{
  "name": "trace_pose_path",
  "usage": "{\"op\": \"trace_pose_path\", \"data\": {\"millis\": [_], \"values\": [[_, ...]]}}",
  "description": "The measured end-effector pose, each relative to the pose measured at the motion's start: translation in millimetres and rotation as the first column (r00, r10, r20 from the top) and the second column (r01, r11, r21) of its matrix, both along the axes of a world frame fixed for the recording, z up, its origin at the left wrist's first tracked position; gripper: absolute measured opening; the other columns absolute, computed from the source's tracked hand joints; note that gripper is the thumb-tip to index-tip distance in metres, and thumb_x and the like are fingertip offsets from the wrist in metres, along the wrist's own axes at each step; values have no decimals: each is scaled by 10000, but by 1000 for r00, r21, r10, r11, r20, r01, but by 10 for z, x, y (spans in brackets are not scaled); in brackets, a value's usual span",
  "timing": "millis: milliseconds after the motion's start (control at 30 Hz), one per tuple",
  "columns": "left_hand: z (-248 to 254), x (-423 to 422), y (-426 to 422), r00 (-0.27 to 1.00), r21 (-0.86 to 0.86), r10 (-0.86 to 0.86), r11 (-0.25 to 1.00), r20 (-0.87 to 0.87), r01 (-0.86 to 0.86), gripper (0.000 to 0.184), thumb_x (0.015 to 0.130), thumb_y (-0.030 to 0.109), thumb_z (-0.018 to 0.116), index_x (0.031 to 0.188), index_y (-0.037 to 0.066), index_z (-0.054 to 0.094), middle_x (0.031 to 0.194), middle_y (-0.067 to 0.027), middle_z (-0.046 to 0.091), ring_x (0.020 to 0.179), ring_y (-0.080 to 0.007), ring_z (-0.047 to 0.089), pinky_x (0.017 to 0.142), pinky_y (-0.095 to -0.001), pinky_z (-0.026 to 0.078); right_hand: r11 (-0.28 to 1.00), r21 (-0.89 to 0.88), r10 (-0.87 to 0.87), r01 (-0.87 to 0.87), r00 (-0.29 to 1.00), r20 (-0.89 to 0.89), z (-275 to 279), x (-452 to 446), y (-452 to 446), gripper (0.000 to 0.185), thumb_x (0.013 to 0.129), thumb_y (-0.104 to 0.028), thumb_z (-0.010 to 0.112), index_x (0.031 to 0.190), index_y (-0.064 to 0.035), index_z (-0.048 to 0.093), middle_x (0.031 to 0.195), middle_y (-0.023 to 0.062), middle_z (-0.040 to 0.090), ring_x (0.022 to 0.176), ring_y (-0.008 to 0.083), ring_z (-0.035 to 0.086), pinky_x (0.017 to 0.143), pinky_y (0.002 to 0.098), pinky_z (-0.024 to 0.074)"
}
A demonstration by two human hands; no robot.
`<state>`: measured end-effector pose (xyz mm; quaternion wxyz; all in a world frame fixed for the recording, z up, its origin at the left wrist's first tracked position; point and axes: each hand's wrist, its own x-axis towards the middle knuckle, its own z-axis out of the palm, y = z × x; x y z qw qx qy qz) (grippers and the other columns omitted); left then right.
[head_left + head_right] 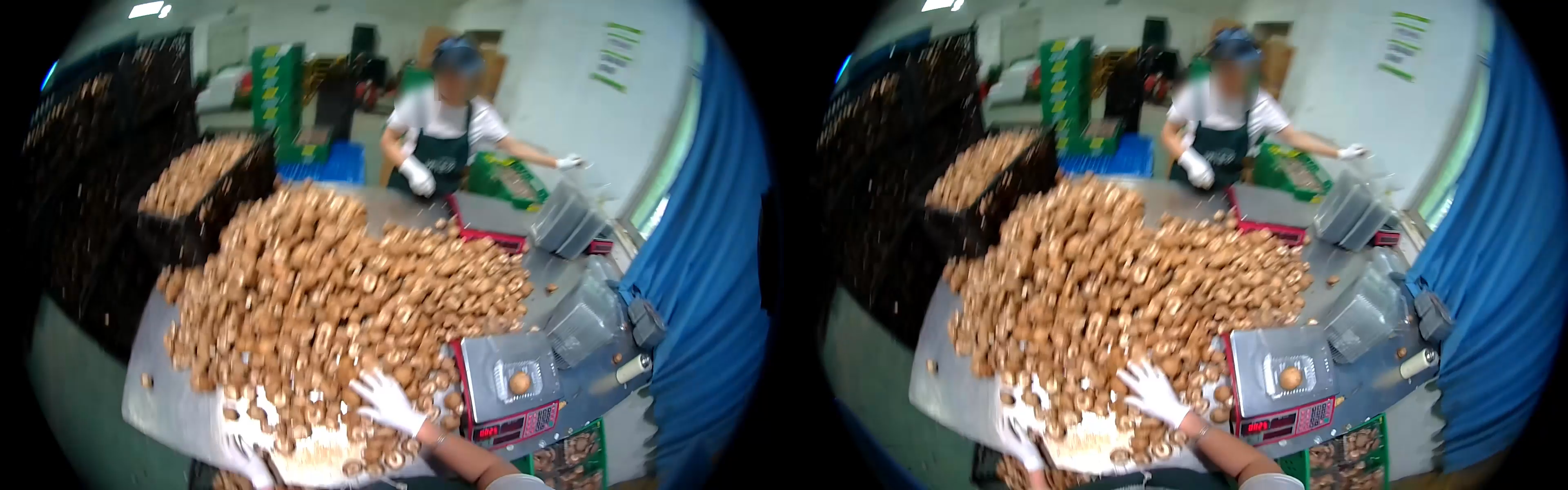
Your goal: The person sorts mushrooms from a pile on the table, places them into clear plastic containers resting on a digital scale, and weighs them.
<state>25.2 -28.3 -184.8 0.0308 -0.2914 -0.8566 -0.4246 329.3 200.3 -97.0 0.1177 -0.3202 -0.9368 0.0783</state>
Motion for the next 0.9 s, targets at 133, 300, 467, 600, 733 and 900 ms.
{"op": "trace_pose_path", "data": {"millis": [133, 300, 467, 600, 733, 900], "values": [[181, 309, 81, 976, 146, -86, 988, 200, 58, 408, 925, 125, 469, 1275, -82, 442, 1336, -251, 424, 1267, -374, 390, 1082, -429, 272, 990, -139, -7, -9, 994, -109, 288, 79, -71, 456, 806, -362, 670, 1176, -105, 600, 1194, 133, 578, 1199, 377, 469, 965, 460, 405], [217, 318, 129, 994, -16, -64, 998, 89, 66, 423, 932, 183, 458, 1268, -75, 451, 1323, -251, 433, 1287, -391, 359, 1083, -451, 257, 958, -288, -143, 17, 894, -426, 559, -355, 462, 251, 806, -142, 680, 1043, -65, 650, 1019, 118, 643, 942, 290, 607, 834, 342, 481], [263, 326, 138, 995, -53, -63, 996, 74, 67, 420, 930, 193, 448, 1249, -79, 471, 1301, -250, 458, 1264, -390, 382, 1069, -460, 274, 949, -284, -248, 139, 884, -396, 343, -1081, 949, 229, 842, -197, 634, 1025, -59, 625, 949, 120, 609, 880, 307, 608, 763, 343, 490], [271, 320, 148, 996, -72, -54, 996, 77, 59, 417, 923, 194, 450, 1241, -75, 482, 1299, -247, 464, 1252, -387, 392, 1069, -463, 275, 979, -95, -204, 183, 927, -316, 101, -1261, 1061, 200, 809, -217, 654, 935, -70, 604, 866, 118, 576, 784, 296, 592, 706, 382, 479], [283, 349, 148, 996, -71, -56, 996, 64, 61, 405, 918, 189, 451, 1227, -69, 498, 1274, -234, 494, 1242, -382, 403, 1065, -462, 275, 770, -621, -471, 149, 789, -395, 187, -1052, 1136, 139, 809, -140, 655, 904, -47, 615, 842, 57, 604, 731, 170, 593, 678, 287, 475], [262, 330, 133, 991, -47, -102, 993, 83, 106, 349, 921, 199, 448, 1157, -38, 549, 1241, -209, 519, 1207, -378, 426, 1043, -460, 290, 553, -820, -473, -148, 755, -455, 688, -929, 688, 93, 878, -132, 590, 937, -60, 598, 905, 58, 640, 784, 123, 615, 749, 265, 511]]}}
